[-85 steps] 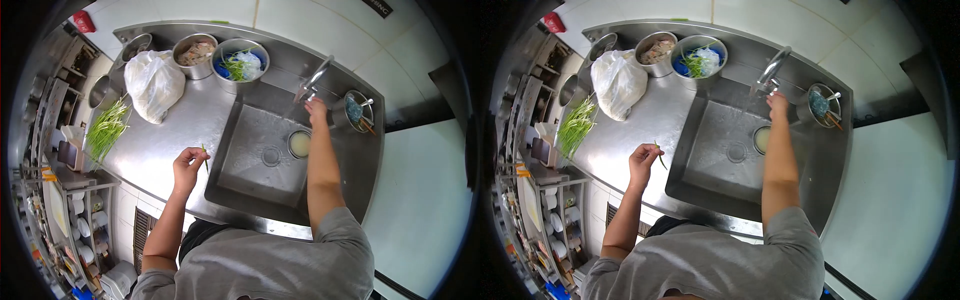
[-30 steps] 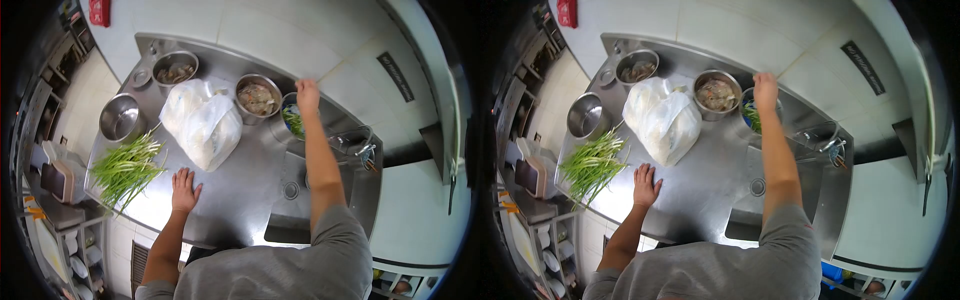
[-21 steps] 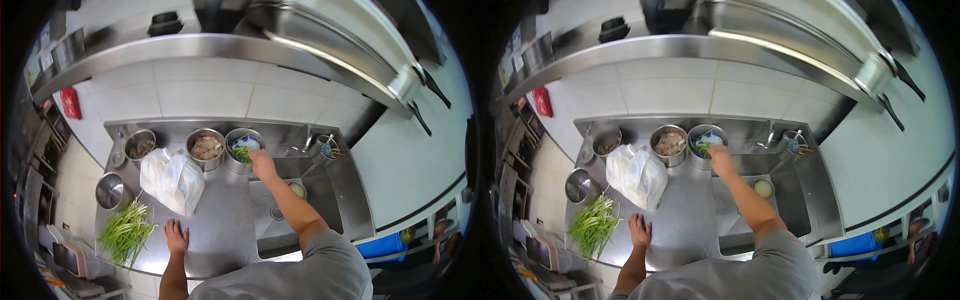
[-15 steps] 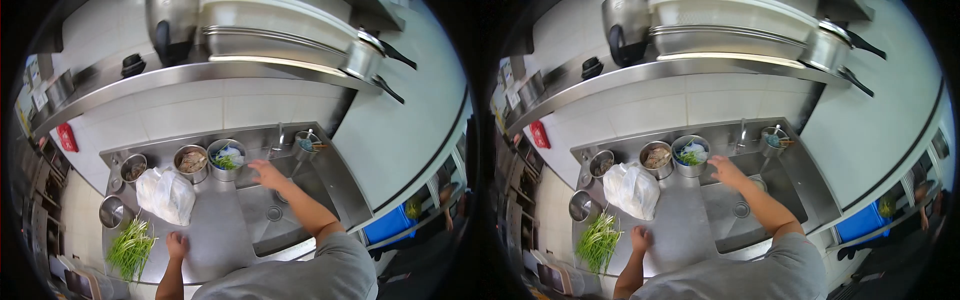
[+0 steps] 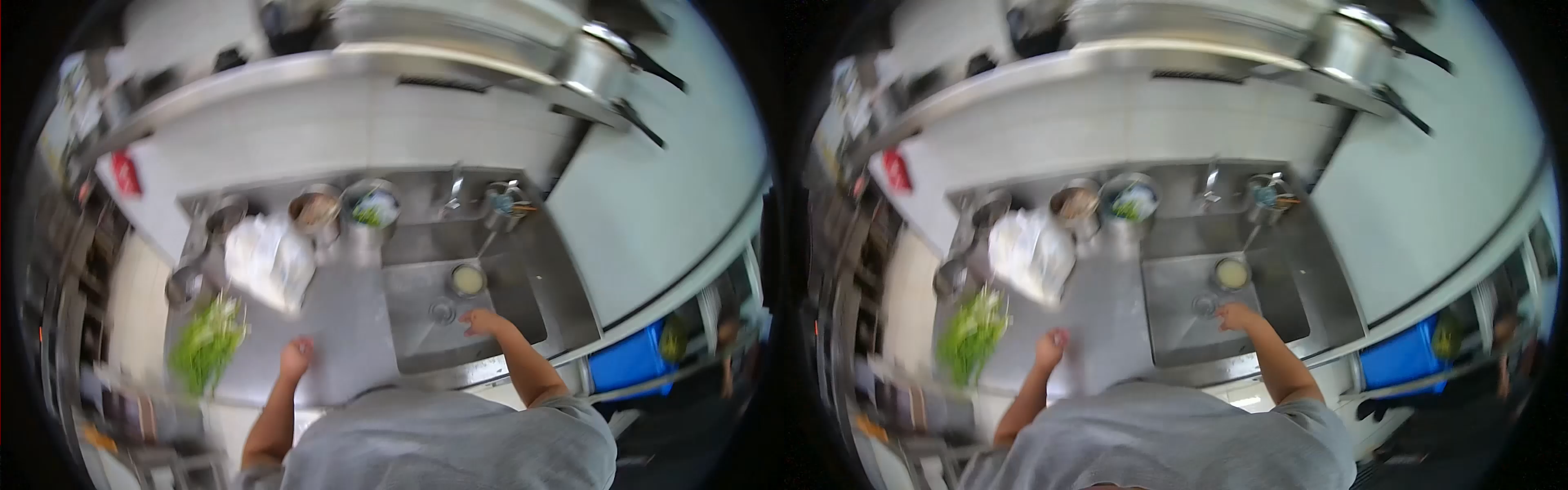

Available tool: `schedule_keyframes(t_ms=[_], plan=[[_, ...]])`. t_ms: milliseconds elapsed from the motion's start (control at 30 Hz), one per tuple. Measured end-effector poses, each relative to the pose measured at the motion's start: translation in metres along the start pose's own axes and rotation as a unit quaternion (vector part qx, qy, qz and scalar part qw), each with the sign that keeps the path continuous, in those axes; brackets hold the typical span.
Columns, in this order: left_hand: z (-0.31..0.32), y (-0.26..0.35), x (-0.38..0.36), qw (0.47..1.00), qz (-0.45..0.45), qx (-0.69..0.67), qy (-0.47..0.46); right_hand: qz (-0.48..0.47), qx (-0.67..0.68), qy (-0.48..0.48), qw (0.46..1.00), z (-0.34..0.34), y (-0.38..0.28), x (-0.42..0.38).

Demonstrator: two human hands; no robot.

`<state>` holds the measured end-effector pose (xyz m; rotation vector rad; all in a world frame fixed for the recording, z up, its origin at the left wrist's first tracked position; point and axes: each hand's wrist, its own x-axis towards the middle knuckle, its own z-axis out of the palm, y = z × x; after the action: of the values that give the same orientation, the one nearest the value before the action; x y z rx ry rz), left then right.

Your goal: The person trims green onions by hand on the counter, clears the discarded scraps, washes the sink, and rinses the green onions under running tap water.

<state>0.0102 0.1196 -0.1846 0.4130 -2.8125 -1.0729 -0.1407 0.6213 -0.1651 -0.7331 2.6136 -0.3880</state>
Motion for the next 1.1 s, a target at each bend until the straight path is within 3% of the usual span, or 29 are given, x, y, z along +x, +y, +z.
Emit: schedule_keyframes(t_ms=[67, 133, 167, 200, 300, 400, 467, 533, 633, 733, 767, 833, 933, 1033, 1100], plan=[[0.009, -0.032, -0.010, 0.997, 0.062, -0.018, 0.051, 0.005, 0.166, 0.021, 0.986, 0.036, 0.015, 0.004], [-0.008, -0.041, -0.026, 0.997, 0.023, 0.022, 0.067, 0.069, 0.285, 0.026, 0.956, 0.061, -0.006, 0.000], [-0.014, -0.055, -0.031, 0.993, 0.019, 0.027, 0.117, 0.122, 0.316, 0.041, 0.940, 0.052, -0.033, 0.001], [-0.039, -0.052, -0.030, 0.994, -0.005, -0.006, 0.110, 0.095, 0.273, 0.039, 0.956, 0.048, -0.048, 0.004], [-0.092, -0.094, -0.019, 0.965, 0.025, 0.060, 0.254, 0.058, 0.262, 0.063, 0.961, 0.054, -0.081, 0.021], [-0.153, -0.154, 0.013, 0.951, -0.048, 0.106, 0.286, 0.047, 0.240, 0.085, 0.966, 0.058, -0.122, 0.032], [-0.183, -0.197, 0.039, 0.954, -0.092, 0.147, 0.245, 0.033, 0.218, 0.077, 0.972, 0.067, -0.145, 0.031], [-0.205, -0.230, 0.068, 0.941, -0.205, 0.148, 0.227, 0.014, 0.207, 0.060, 0.976, 0.076, -0.165, 0.037], [-0.206, -0.272, 0.095, 0.943, -0.200, 0.139, 0.227, 0.039, 0.193, 0.038, 0.980, 0.060, -0.221, 0.023], [-0.213, -0.262, 0.097, 0.965, -0.223, 0.133, 0.017, 0.087, 0.237, 0.013, 0.968, 0.074, -0.215, 0.002], [-0.211, -0.256, 0.094, 0.965, -0.213, 0.150, -0.008, 0.115, 0.222, 0.016, 0.968, 0.077, -0.214, -0.008], [-0.206, -0.235, 0.084, 0.962, -0.191, 0.189, -0.053, 0.165, 0.196, 0.022, 0.966, 0.082, -0.209, -0.024], [-0.197, -0.199, 0.046, 0.953, -0.117, 0.261, -0.103, 0.163, 0.180, 0.029, 0.970, 0.088, -0.195, -0.043], [-0.182, -0.195, 0.032, 0.927, -0.093, 0.345, -0.114, 0.165, 0.176, 0.047, 0.969, 0.097, -0.192, -0.048], [-0.188, -0.190, 0.034, 0.938, -0.099, 0.317, -0.101, 0.178, 0.201, 0.066, 0.961, 0.091, -0.208, -0.044]])
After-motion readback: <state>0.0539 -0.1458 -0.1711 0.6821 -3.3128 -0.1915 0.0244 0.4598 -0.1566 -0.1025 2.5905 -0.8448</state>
